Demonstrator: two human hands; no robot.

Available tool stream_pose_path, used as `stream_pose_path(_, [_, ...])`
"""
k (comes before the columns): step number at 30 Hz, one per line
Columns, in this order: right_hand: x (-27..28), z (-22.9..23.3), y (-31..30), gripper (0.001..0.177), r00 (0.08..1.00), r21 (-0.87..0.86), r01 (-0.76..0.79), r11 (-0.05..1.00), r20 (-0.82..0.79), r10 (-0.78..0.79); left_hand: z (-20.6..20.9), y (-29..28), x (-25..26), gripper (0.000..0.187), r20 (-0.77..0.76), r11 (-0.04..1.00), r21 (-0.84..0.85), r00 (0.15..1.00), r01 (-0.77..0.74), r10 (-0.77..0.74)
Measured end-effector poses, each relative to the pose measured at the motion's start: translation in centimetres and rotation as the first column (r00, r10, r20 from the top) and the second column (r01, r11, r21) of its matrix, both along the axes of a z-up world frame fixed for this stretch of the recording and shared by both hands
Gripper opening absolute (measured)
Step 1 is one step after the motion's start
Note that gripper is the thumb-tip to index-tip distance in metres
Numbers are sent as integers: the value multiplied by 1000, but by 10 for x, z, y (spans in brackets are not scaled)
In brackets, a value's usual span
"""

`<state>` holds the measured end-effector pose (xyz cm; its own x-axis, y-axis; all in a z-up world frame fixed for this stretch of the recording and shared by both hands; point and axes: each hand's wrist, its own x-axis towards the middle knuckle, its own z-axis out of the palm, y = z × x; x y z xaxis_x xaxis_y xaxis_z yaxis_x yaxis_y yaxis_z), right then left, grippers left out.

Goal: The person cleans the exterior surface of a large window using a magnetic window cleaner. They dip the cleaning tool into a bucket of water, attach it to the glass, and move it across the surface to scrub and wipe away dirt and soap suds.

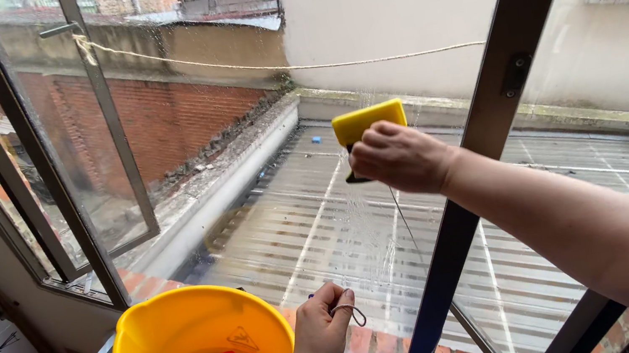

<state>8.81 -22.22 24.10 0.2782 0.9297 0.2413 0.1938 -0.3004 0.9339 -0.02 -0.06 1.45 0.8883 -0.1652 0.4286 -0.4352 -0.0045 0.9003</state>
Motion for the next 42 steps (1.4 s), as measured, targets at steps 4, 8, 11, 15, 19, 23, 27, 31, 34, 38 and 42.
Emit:
stream_pose_path(4, [20, 79, 13, 19, 989, 149, -112, 982, 112, 96, 17, 1, 5, 26, -22, 1000, 18, 1000, -22, 22])
stream_pose_path(8, [16, 153, 6, 33, 943, 343, -192, 920, 323, 77, 24, 6, 2, 28, 31, 999, 16, 998, -47, 46])
stream_pose_path(11, [7, 177, -11, 31, 939, 507, -210, 836, 343, 28, 21, 11, 2, 28, 32, 997, 36, 997, -70, 69])
stream_pose_path(15, [9, 161, -8, 29, 936, 571, -223, 790, 351, 10, 17, 17, 0, 29, 25, 993, 84, 996, -84, 82])
stream_pose_path(19, [5, 126, -6, 30, 950, 536, -230, 813, 303, 69, 21, 18, -4, 30, 18, 992, 71, 995, -102, 101])
stream_pose_path(23, [-8, 67, -2, 28, 978, 500, -200, 842, 158, 138, 27, 17, -12, 28, -5, 996, 48, 997, -82, 82])
stream_pose_path(27, [-23, 26, 4, 25, 989, 451, -148, 880, 69, 130, 28, 22, -23, 28, 9, 992, 74, 994, -105, 105])
stream_pose_path(31, [-32, 17, -1, 25, 998, 479, -65, 875, 20, 63, 30, 39, -31, 29, 50, 993, 92, 996, -76, 72])
stream_pose_path(34, [-37, 10, -14, 24, 999, 500, 49, 865, -7, -53, 34, 59, -39, 31, 119, 991, 132, 993, -28, 13])
stream_pose_path(38, [-26, -6, -34, 24, 965, 509, 238, 827, -26, -262, 50, 85, -51, 32, 33, 981, 194, 999, 24, -31])
stream_pose_path(42, [2, -23, -46, 21, 920, 559, 317, 766, 16, -392, 63, 113, -77, 30, 258, 900, 398, 963, -178, 77])
